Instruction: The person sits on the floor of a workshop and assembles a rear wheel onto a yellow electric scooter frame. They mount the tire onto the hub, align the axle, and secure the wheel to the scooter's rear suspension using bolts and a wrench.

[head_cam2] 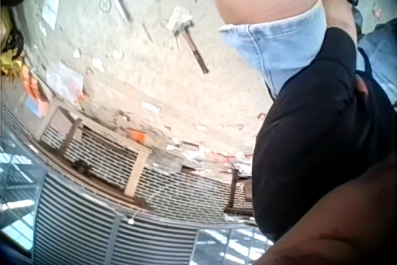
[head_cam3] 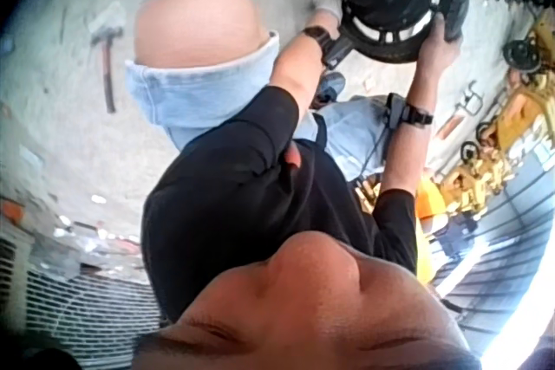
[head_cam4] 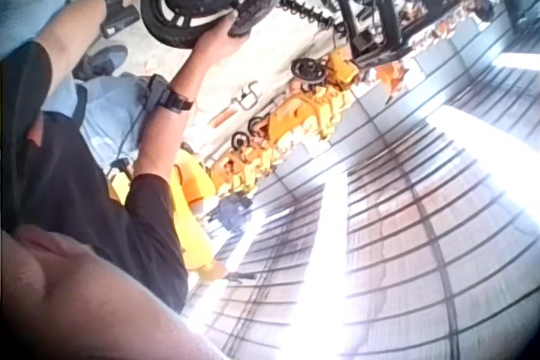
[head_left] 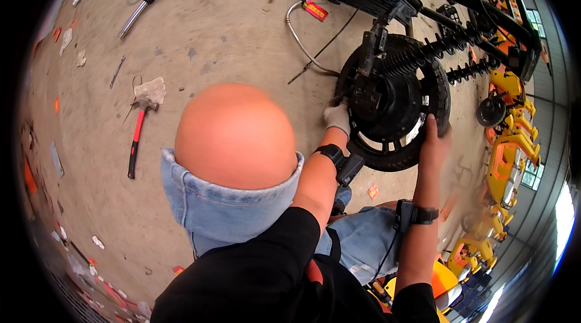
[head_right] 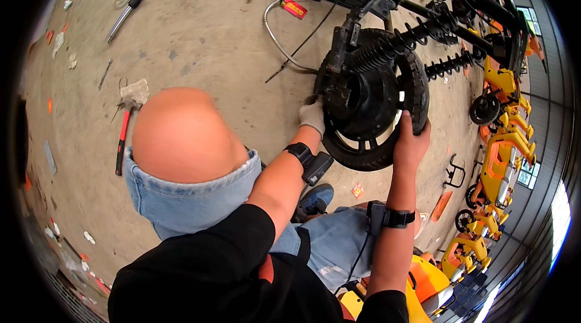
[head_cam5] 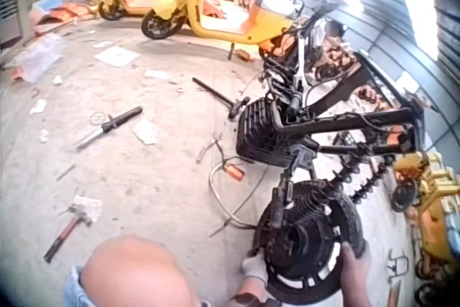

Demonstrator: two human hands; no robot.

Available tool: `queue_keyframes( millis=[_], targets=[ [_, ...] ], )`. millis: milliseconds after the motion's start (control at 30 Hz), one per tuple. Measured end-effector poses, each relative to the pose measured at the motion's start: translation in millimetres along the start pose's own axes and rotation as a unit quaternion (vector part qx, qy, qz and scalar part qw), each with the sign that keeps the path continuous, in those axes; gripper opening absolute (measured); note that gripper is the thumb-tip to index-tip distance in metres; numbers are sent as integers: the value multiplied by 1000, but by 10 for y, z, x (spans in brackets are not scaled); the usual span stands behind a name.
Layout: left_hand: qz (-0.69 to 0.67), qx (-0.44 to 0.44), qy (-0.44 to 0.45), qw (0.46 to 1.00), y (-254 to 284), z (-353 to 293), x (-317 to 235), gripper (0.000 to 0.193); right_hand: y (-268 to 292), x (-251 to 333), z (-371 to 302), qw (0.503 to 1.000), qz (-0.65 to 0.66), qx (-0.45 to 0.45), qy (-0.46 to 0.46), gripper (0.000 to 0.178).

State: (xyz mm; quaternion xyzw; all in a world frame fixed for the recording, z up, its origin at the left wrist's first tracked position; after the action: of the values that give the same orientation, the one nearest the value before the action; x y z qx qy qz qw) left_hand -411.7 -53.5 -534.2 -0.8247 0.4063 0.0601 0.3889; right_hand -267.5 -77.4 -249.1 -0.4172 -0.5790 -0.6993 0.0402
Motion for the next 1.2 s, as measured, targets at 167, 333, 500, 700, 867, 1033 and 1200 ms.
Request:
queue_keyframes(
  millis=[167,333,500,700,867,1033,1200],
  targets=[
    [-99,65,-181,976,-338,610,-645,28,-44,27,21,1000,17,17,4,59],
    [143,136,-77,977,-379,552,-750,37,7,-86,42,1000,14,-14,-5,60],
    [-40,169,-41,984,-55,652,-240,55,-22,18,10,1000,6,-12,-4,61],
    [160,146,2,976,-153,637,-447,68,-25,10,27,1000,19,-8,-7,63],
    [-9,88,43,995,-202,328,-561,52,2,29,3,1000,-6,-21,-21,69],
    [686,104,-179,698,-362,171,-793,28,24,-71,27,999,-22,-20,-37,74],
    [-16,146,24,989,-290,403,-584,44,45,9,17,997,-48,-40,-38,72]
  ],
)
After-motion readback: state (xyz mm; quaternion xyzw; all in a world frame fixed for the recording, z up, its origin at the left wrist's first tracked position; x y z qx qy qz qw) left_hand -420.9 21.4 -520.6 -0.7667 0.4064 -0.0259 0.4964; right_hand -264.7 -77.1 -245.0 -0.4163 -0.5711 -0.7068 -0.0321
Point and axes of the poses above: each hand's wrist, its own z-axis towards the middle knuckle, its own y-axis out of the back of the hand, x = y × z, the point moved 6 cm from there along z, towards the middle knuckle, and after that the axes turned 13 degrees about x, right-handed, at the moved point
